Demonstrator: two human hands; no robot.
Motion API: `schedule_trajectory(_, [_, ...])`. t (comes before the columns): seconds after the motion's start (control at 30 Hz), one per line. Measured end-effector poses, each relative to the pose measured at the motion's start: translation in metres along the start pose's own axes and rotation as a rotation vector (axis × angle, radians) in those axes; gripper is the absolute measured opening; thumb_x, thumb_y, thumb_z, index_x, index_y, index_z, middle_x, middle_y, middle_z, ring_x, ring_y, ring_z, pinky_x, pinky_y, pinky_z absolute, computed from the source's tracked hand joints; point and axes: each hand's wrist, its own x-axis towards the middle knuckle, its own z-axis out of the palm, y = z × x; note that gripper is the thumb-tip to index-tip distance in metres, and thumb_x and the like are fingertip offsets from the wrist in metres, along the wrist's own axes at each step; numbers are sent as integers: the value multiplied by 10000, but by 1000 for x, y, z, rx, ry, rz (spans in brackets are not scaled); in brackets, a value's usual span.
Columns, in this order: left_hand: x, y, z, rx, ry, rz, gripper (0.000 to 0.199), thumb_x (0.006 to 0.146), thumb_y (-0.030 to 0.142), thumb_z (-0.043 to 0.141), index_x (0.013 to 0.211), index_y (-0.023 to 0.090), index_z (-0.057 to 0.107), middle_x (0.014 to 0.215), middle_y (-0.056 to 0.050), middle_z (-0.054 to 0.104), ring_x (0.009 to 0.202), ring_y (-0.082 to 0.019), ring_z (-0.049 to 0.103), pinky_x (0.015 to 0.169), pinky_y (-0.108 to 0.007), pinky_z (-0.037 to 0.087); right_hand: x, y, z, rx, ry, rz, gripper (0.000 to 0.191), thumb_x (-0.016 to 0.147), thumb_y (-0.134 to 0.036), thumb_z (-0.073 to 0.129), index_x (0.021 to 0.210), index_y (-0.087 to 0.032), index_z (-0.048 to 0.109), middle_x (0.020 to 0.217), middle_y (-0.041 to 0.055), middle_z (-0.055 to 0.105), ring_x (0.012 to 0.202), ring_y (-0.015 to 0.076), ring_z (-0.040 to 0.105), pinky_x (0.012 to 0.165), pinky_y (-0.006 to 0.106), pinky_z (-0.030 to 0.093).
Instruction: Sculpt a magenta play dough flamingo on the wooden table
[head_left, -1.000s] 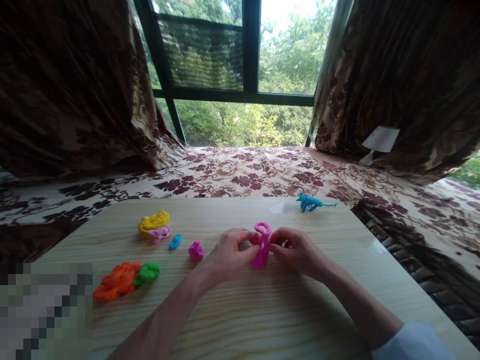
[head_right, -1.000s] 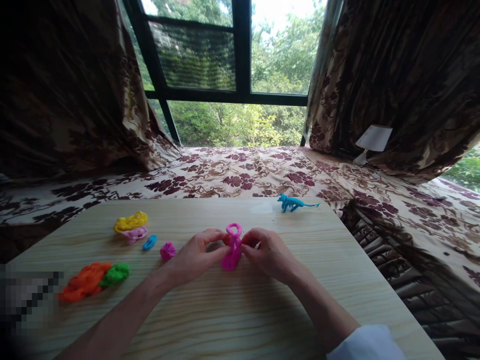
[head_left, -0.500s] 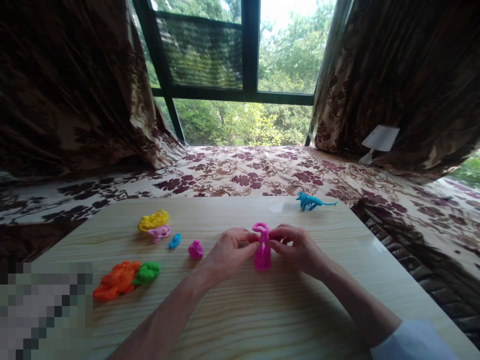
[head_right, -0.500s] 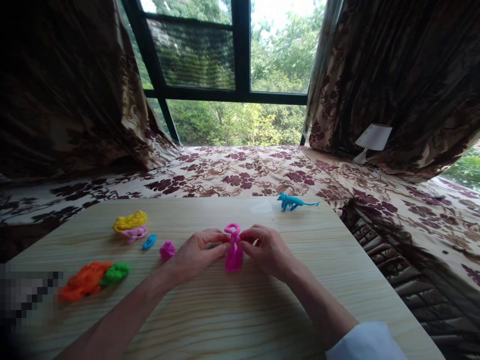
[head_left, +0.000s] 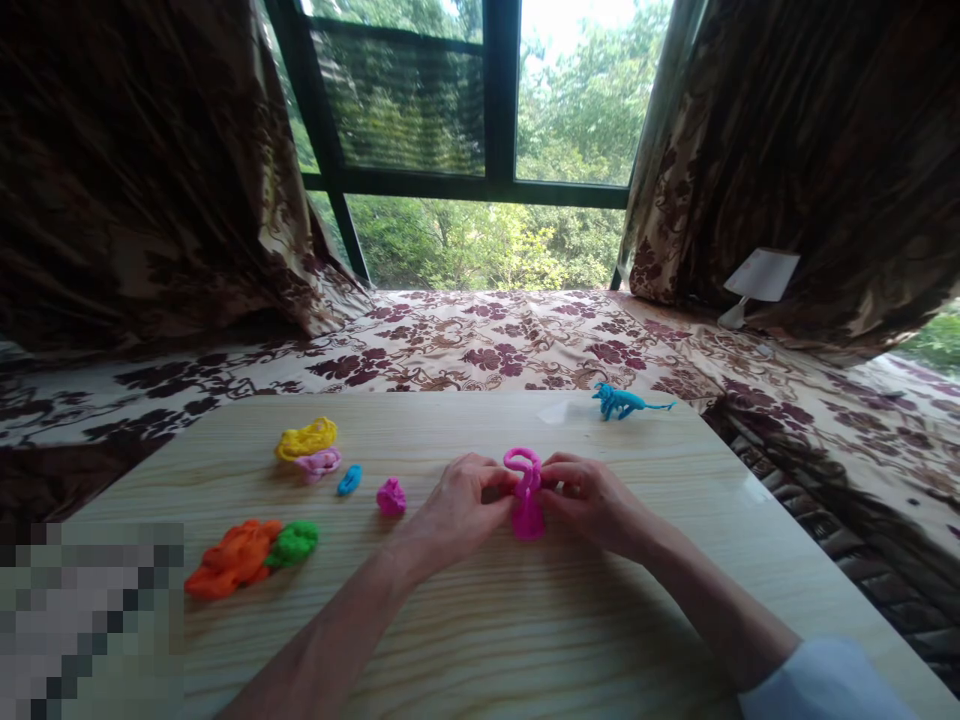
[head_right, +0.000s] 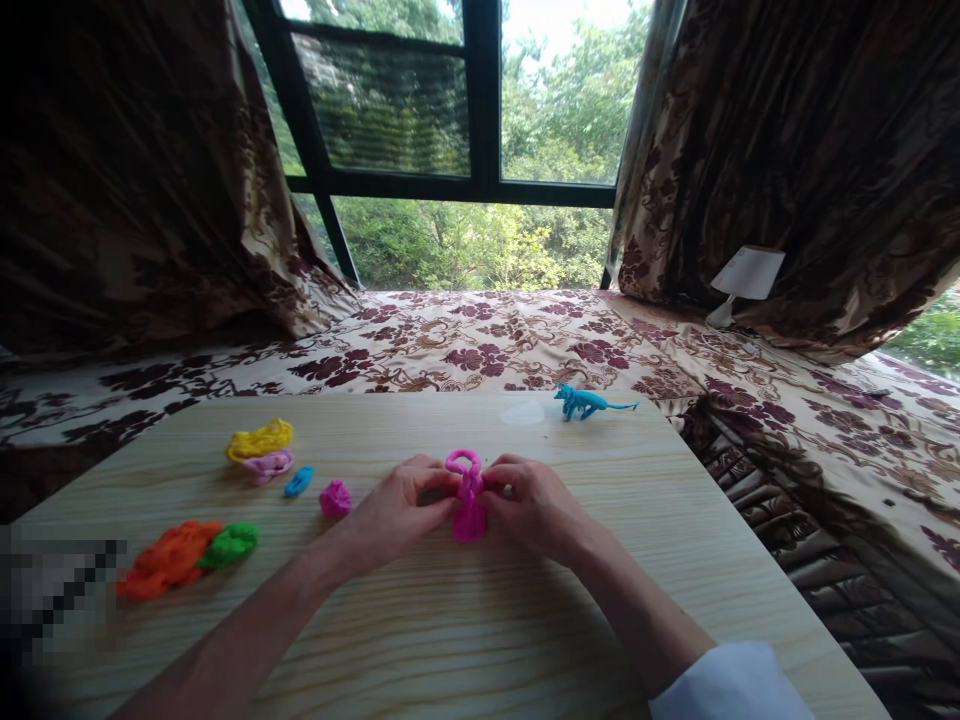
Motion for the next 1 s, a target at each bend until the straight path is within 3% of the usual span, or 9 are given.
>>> schedule_trajectory(0.43, [-1, 1, -2, 33, -12, -30, 204, 745, 315, 513, 825, 228, 679, 811, -16, 612, 832, -154, 528, 768, -241, 402, -2, 4, -2, -128, 30, 8, 109, 742, -252, 602, 814, -210, 672, 824, 32, 590, 755, 143, 530, 653, 239, 406])
schedule_trajectory(0.73, [0, -4, 0, 84, -20, 9, 195, 763, 266, 485, 727, 214, 669, 792, -14, 603, 823, -147, 513, 758, -233, 383, -1, 5, -1, -123, 3, -29, 97, 773, -226, 572, 755, -200, 664, 829, 24, 592, 774, 134, 524, 657, 224, 402])
schedule_trajectory(1.0, [-3, -2, -1, 72, 20, -23, 192, 745, 274, 506, 805, 223, 681, 772, -19, 603, 861, -165, 514, 799, -253, 382, -1, 4, 1, -115, 13, -22, 112, 773, -234, 575, 798, -210, 681, 806, 26, 592, 731, 129, 524, 638, 229, 397])
